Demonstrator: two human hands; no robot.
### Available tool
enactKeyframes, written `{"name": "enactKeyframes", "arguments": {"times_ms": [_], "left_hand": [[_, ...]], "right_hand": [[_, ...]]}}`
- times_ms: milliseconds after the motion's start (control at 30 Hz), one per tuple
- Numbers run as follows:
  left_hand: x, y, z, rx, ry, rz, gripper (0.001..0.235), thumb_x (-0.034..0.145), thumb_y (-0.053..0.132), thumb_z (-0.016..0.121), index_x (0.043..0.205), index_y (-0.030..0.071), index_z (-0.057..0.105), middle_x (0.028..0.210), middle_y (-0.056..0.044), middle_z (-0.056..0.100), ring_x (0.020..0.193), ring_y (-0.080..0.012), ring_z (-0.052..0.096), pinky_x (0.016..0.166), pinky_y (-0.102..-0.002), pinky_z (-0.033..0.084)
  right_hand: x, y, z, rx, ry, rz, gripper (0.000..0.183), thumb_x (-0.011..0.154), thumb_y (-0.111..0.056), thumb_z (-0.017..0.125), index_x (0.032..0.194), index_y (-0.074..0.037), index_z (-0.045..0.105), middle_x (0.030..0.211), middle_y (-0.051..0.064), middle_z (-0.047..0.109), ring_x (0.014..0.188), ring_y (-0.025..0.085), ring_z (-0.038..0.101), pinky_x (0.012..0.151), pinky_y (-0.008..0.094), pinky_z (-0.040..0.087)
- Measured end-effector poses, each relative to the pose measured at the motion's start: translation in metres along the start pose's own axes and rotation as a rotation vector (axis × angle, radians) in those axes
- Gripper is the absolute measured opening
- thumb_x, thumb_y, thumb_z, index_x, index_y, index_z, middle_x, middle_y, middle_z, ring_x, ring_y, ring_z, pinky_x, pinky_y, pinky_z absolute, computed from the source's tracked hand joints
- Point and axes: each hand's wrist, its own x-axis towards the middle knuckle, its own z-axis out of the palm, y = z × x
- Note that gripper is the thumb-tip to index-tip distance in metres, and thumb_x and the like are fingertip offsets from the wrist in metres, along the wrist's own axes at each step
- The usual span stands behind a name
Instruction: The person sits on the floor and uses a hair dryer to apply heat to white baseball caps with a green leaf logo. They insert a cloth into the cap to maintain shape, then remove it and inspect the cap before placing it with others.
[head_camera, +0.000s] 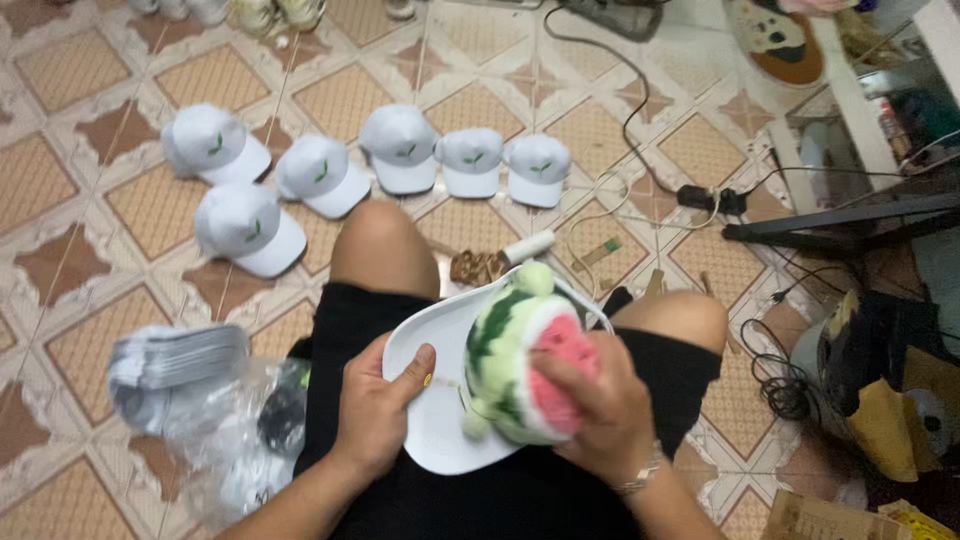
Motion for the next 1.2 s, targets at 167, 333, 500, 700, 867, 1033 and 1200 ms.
{"name": "enactKeyframes", "arguments": {"times_ms": [167,333,500,700,867,1033,1200], "left_hand": [[-0.034,-0.015,-0.028,0.012,0.056,-0.162,0.027,0.093,0.014,0.068,0.11,-0.006,0.074,0.09,-0.017,0.079,0.07,-0.0176,0.072,0.064,-0.031,0.058],[-0.034,-0.011,-0.045,0.008,0.219,-0.222,0.027,0.091,0.011,0.068,0.111,-0.006,0.069,0.093,-0.016,0.079,0.072,-0.0168,0.074,0.066,-0.03,0.059],[-0.032,-0.013,-0.057,0.167,0.148,-0.182,0.029,0.091,0.014,0.069,0.114,-0.003,0.07,0.092,-0.014,0.079,0.071,-0.0153,0.072,0.065,-0.03,0.058],[-0.018,-0.007,-0.049,0.272,0.01,-0.193,0.032,0.091,0.02,0.07,0.116,-0.001,0.07,0.092,-0.01,0.079,0.073,-0.0134,0.073,0.066,-0.029,0.059],[-0.018,-0.001,-0.051,0.536,-0.016,-0.139,0.03,0.092,0.022,0.069,0.113,0.001,0.072,0.085,-0.01,0.081,0.069,-0.0142,0.075,0.062,-0.03,0.059],[-0.019,0.002,-0.053,0.382,-0.021,-0.137,0.031,0.091,0.021,0.071,0.113,0.0,0.071,0.088,-0.009,0.08,0.072,-0.0123,0.073,0.064,-0.028,0.059],[-0.014,0.003,-0.052,0.441,-0.115,-0.163,0.029,0.092,0.024,0.07,0.108,0.001,0.075,0.085,-0.008,0.08,0.071,-0.0101,0.072,0.061,-0.027,0.058]], "right_hand": [[-0.022,-0.044,0.023,-0.156,-0.355,0.221,0.062,0.071,-0.047,0.09,0.127,-0.034,0.065,0.106,0.009,0.059,0.098,0.029,0.062,0.074,0.041,0.056],[-0.002,-0.039,0.011,0.226,-0.353,-0.046,0.084,0.059,-0.016,0.085,0.139,-0.018,0.058,0.135,0.029,0.045,0.127,0.046,0.047,0.105,0.05,0.045],[-0.022,-0.004,-0.013,0.439,-0.415,-0.195,0.075,0.055,-0.004,0.077,0.125,-0.028,0.066,0.142,0.028,0.045,0.13,0.042,0.052,0.105,0.045,0.048],[-0.021,-0.013,0.024,0.04,-0.654,-0.199,0.035,0.084,-0.009,0.078,0.113,-0.027,0.07,0.104,0.011,0.054,0.096,0.027,0.063,0.078,0.037,0.054],[0.017,-0.024,-0.003,0.21,-0.585,-0.248,0.045,0.073,-0.03,0.083,0.114,-0.02,0.068,0.112,0.014,0.056,0.101,0.032,0.061,0.083,0.044,0.051],[0.03,-0.026,-0.026,0.242,-0.292,-0.289,0.068,0.066,-0.055,0.085,0.119,-0.02,0.063,0.135,0.022,0.051,0.123,0.044,0.054,0.104,0.05,0.044],[0.035,-0.035,0.023,0.206,-0.441,-0.068,0.077,0.061,-0.055,0.09,0.119,-0.013,0.062,0.133,0.027,0.051,0.116,0.044,0.056,0.097,0.05,0.045]]}}
